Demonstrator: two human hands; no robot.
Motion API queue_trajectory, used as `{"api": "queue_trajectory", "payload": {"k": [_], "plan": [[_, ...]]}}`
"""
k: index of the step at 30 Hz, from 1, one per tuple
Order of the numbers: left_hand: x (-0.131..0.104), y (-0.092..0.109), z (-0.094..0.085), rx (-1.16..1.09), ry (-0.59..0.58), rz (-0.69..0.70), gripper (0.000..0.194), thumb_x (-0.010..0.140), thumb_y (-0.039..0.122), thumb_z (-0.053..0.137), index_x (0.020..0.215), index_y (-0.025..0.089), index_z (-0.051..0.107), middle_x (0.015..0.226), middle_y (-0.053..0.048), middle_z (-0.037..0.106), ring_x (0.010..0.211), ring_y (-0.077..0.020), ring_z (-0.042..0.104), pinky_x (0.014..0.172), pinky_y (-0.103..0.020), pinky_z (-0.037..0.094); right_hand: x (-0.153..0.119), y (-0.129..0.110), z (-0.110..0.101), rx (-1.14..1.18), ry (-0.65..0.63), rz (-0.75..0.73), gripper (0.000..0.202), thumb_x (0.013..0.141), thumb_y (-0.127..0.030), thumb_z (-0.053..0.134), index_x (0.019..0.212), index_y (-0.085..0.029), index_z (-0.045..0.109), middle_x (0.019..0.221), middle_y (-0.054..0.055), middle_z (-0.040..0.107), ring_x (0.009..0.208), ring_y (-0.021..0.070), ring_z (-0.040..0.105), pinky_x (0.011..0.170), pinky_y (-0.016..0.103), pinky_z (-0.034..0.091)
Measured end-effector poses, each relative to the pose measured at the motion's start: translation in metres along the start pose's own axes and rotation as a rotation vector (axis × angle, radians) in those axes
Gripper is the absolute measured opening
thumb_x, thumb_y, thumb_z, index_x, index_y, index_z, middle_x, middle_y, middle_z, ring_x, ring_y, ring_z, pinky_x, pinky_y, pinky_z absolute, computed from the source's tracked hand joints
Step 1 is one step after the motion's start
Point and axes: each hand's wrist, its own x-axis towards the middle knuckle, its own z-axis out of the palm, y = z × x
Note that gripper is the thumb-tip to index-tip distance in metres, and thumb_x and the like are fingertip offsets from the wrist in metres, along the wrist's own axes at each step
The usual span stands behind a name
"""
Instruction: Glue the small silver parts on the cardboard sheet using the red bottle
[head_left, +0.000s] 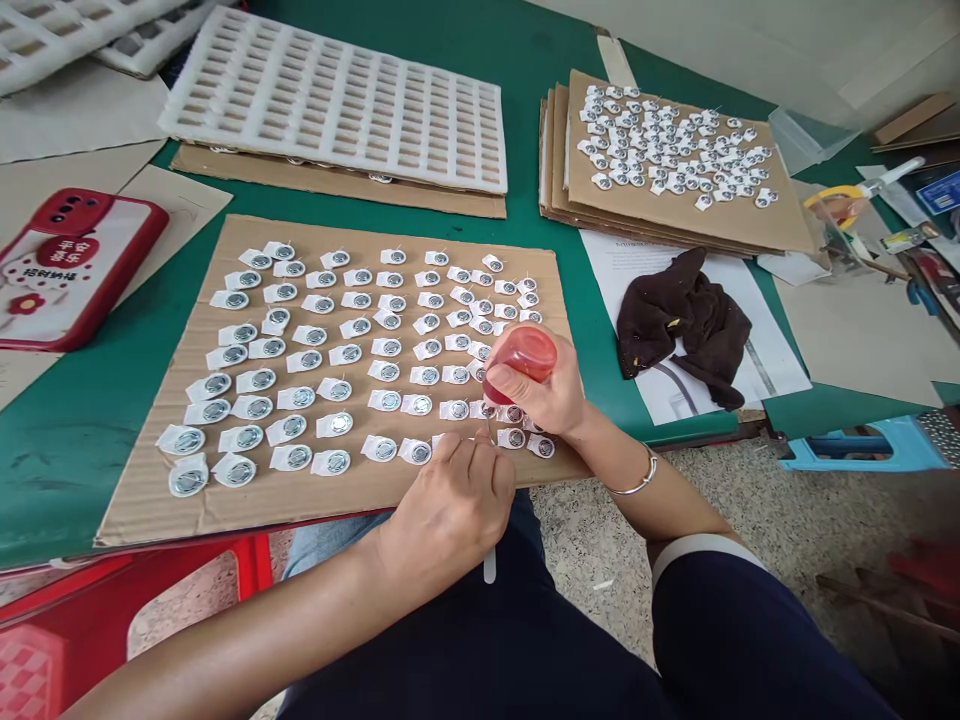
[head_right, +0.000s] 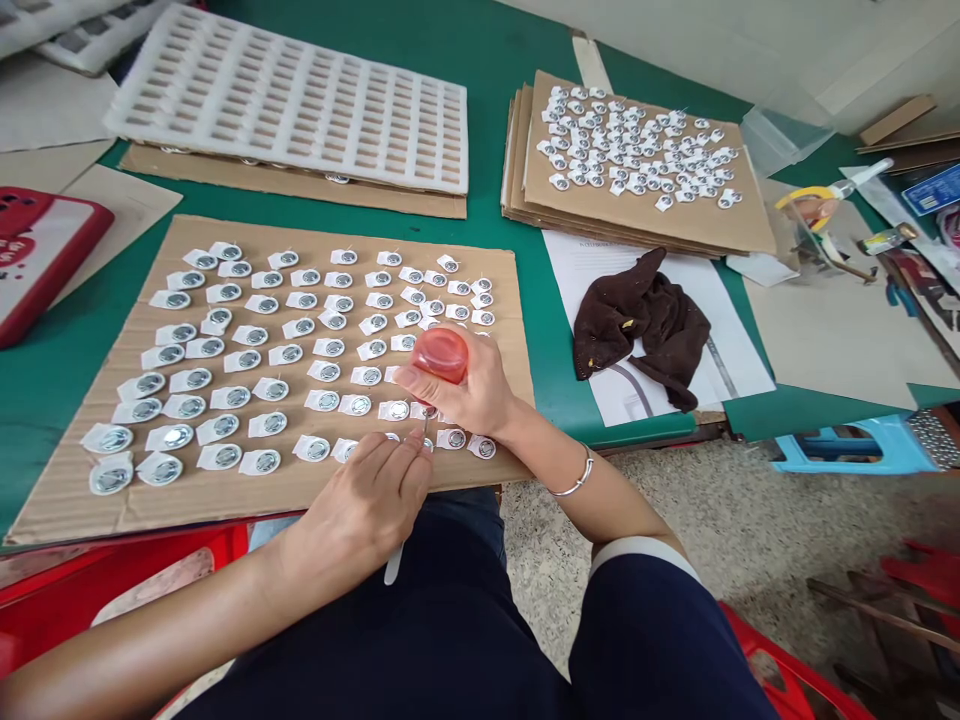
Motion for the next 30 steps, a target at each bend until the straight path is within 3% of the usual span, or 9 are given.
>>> {"api": "queue_trajectory", "payload": {"k": [30], "plan": [[-0.0012,-0.0001,0.0017,-0.006,0.01,0.001,0.009,0.077,0.001,0.049,0.076,0.007,0.056,0.067,-0.01,0.058,0.068,-0.024,0.058,0.056,-0.037,0.049,-0.0001,0.0014,-0.0012,-0.009,0.046,0.067,0.021,0.071,-0.038,0.064,0.075,-0.019,0.057,0.073,0.002,0.058,0.067,0.0132,0.054,0.064,0.031,0.05]]}}
